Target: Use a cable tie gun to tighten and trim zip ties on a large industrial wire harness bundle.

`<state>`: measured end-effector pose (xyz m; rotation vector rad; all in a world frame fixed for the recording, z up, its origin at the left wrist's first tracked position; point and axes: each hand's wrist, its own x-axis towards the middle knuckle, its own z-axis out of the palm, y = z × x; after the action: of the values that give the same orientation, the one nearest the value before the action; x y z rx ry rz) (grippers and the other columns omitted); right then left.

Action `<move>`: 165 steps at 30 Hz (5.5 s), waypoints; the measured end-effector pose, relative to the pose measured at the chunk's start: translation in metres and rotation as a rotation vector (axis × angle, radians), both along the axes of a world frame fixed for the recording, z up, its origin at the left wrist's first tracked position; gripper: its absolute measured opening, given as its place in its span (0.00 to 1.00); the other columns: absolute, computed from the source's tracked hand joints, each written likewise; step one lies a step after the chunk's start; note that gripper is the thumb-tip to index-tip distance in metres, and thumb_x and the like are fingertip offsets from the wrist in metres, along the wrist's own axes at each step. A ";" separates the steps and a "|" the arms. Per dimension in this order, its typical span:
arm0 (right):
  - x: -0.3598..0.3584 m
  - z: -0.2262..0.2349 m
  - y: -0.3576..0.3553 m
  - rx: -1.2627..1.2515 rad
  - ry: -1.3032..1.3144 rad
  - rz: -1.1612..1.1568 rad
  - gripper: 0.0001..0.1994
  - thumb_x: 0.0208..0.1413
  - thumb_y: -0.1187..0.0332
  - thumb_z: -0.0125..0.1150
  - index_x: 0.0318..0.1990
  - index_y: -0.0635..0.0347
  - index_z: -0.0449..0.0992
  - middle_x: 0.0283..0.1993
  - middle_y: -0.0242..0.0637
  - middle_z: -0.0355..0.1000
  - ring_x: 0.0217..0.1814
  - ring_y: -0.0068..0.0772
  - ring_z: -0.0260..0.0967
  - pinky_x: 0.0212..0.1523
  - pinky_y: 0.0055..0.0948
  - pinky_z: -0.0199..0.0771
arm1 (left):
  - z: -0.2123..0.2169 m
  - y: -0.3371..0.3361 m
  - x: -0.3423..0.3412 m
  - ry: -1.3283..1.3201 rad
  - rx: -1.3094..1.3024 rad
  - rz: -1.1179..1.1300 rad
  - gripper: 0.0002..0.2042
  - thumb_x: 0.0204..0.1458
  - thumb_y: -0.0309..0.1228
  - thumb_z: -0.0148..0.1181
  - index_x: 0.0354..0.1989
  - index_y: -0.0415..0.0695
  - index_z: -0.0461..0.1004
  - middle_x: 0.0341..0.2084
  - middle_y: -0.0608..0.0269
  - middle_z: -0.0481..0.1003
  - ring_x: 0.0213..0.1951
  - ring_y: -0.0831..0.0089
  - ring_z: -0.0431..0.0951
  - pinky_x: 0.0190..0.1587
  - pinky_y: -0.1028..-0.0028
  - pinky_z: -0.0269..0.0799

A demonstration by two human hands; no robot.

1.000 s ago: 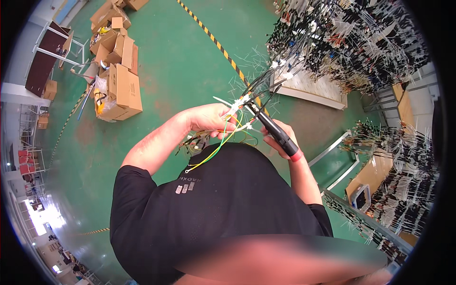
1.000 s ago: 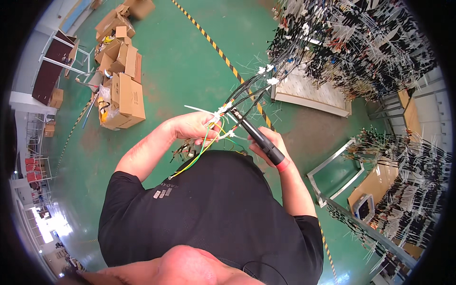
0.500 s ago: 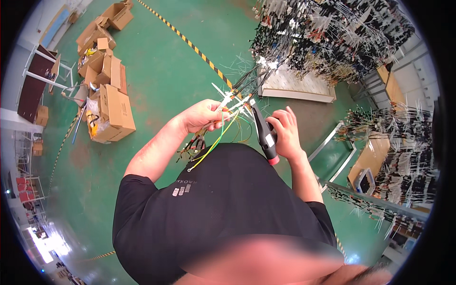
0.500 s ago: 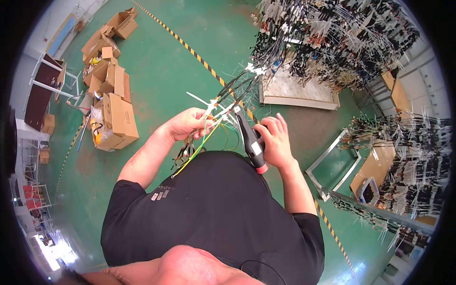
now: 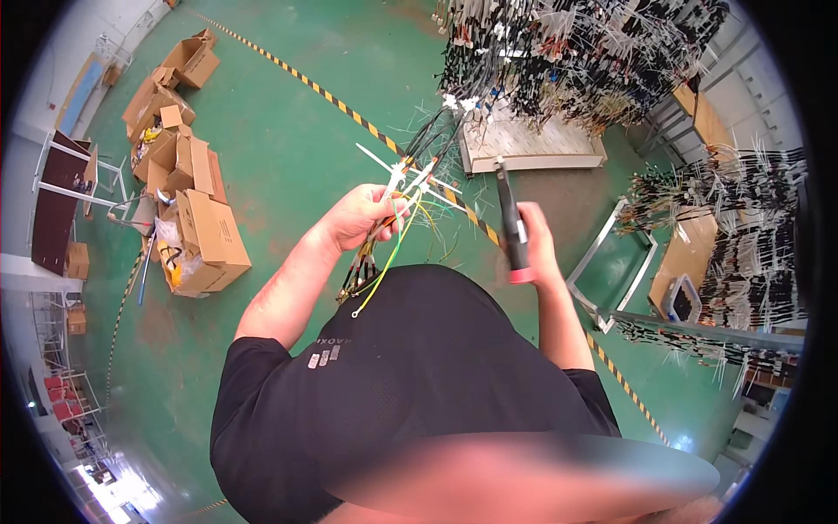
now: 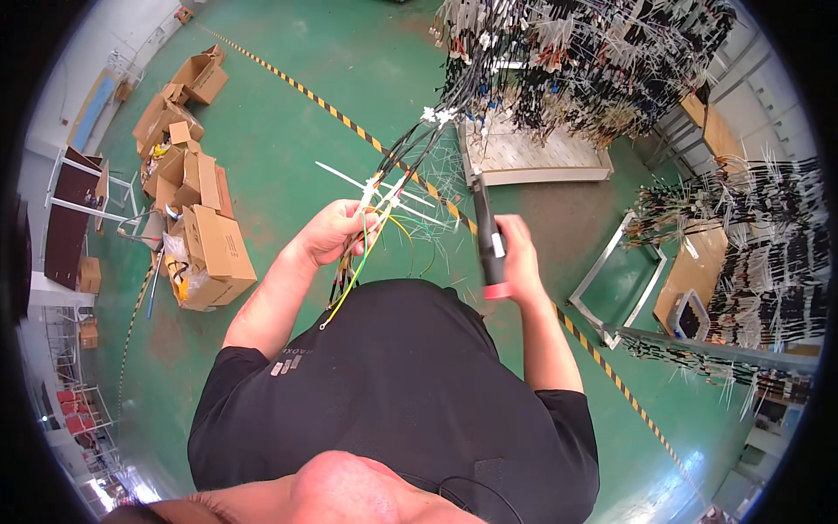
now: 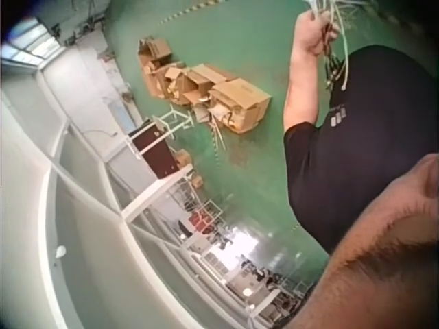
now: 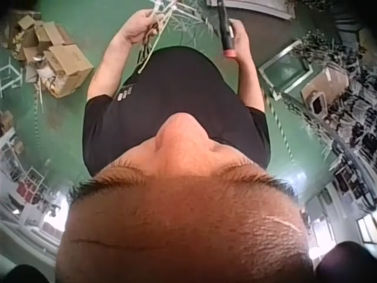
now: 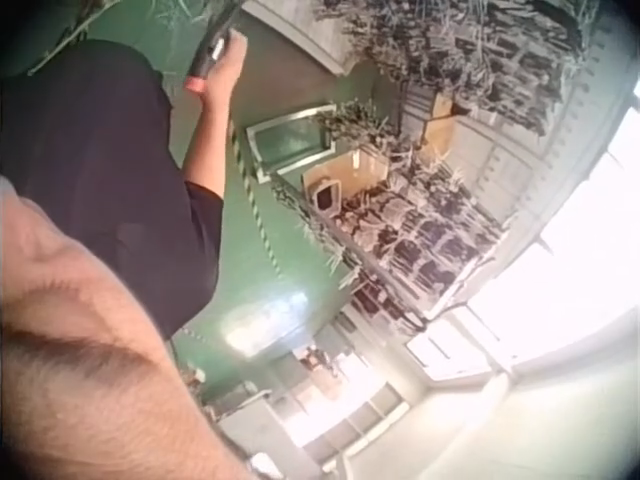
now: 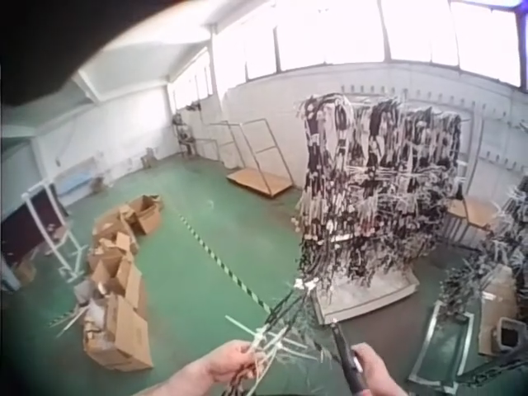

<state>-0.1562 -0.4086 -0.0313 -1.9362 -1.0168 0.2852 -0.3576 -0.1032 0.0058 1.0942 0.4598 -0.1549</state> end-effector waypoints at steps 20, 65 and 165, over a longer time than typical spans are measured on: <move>-0.007 0.020 0.037 0.235 0.210 0.520 0.21 0.56 0.74 0.69 0.59 0.62 0.81 0.57 0.44 0.81 0.60 0.46 0.77 0.64 0.40 0.74 | 0.009 0.013 -0.012 -0.122 -0.234 -0.163 0.17 0.73 0.43 0.58 0.37 0.41 0.75 0.16 0.76 0.66 0.15 0.86 0.63 0.18 0.82 0.60; -0.017 0.044 0.016 0.255 -0.597 0.132 0.24 0.40 0.72 0.73 0.50 0.55 0.81 0.52 0.40 0.74 0.62 0.53 0.73 0.71 0.60 0.67 | -0.001 -0.043 0.022 -0.078 0.202 -0.030 0.18 0.62 0.26 0.66 0.60 0.39 0.75 0.43 0.66 0.81 0.43 0.76 0.82 0.51 0.70 0.80; -0.007 0.024 0.014 -0.048 -0.880 0.127 0.24 0.51 0.72 0.66 0.59 0.49 0.77 0.56 0.34 0.72 0.70 0.43 0.68 0.79 0.59 0.54 | -0.047 -0.007 0.000 -0.245 -0.392 -0.379 0.26 0.73 0.46 0.55 0.68 0.39 0.69 0.39 0.60 0.78 0.34 0.73 0.82 0.40 0.66 0.85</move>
<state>-0.1630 -0.3949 -0.0070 -2.0648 -1.6955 -0.5347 -0.3578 -0.1102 -0.0411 0.7898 -0.0069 -0.4209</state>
